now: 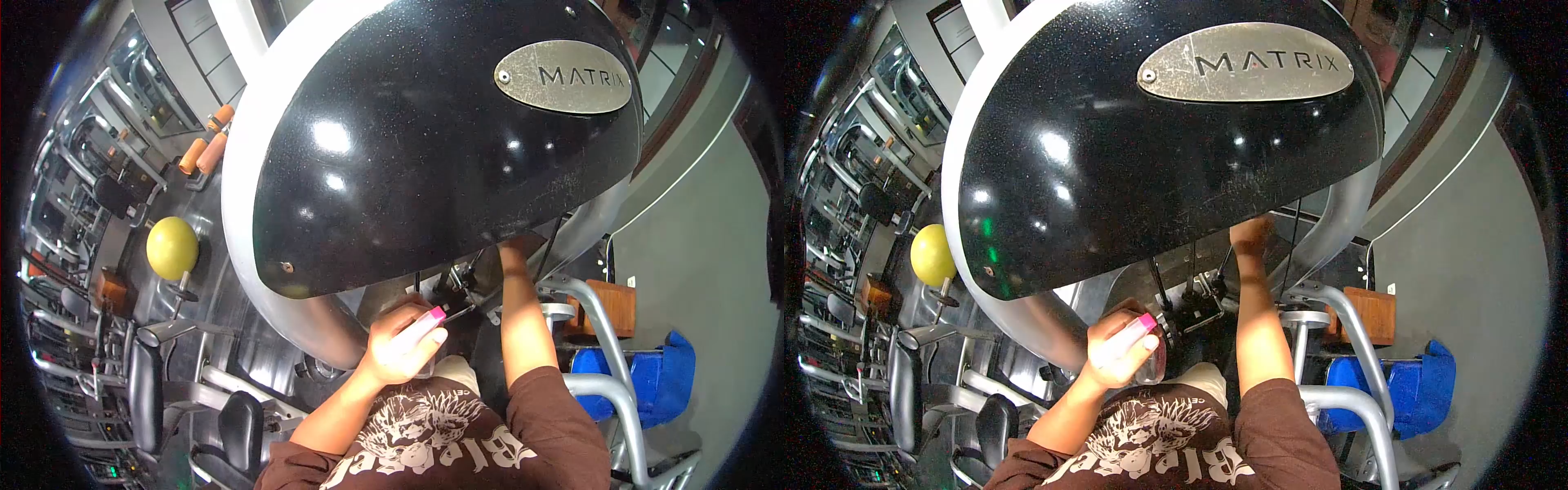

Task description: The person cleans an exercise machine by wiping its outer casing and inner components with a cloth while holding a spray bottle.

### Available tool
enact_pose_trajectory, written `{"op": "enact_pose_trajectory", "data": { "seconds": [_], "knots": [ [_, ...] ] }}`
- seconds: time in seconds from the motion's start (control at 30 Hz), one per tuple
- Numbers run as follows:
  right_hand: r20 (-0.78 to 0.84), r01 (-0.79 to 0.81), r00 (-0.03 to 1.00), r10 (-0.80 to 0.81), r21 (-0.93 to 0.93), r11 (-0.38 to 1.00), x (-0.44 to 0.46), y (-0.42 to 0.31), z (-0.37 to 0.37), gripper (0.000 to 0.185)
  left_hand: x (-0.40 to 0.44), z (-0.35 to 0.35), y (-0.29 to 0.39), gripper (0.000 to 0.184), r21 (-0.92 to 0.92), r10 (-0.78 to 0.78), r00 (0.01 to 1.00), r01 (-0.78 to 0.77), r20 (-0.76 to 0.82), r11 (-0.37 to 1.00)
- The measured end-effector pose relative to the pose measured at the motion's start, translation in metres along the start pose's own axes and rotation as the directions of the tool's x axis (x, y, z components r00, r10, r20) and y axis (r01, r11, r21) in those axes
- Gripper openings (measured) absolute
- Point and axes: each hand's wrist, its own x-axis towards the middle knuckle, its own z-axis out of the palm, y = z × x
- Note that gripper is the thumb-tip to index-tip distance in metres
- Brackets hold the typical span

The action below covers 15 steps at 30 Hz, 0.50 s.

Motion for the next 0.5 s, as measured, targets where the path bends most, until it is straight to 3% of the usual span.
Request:
{"op": "enact_pose_trajectory", "data": {
  "seconds": [0.2,0.5],
  "knots": [
    [0.12,-0.06,0.991,0.05,0.078,0.995,-0.014,0.005,-0.006,0.029,-0.008,0.0,0.001,0.02,0.028,0.083,0.996,-0.083,-0.029,0.996],
    [-0.039,0.201,0.978,-0.203,-0.052,0.978,0.092,-0.015,-0.02,0.043,-0.012,-0.007,0.002,0.025,0.038,0.081,0.996,-0.08,-0.036,0.996]
  ]
}}
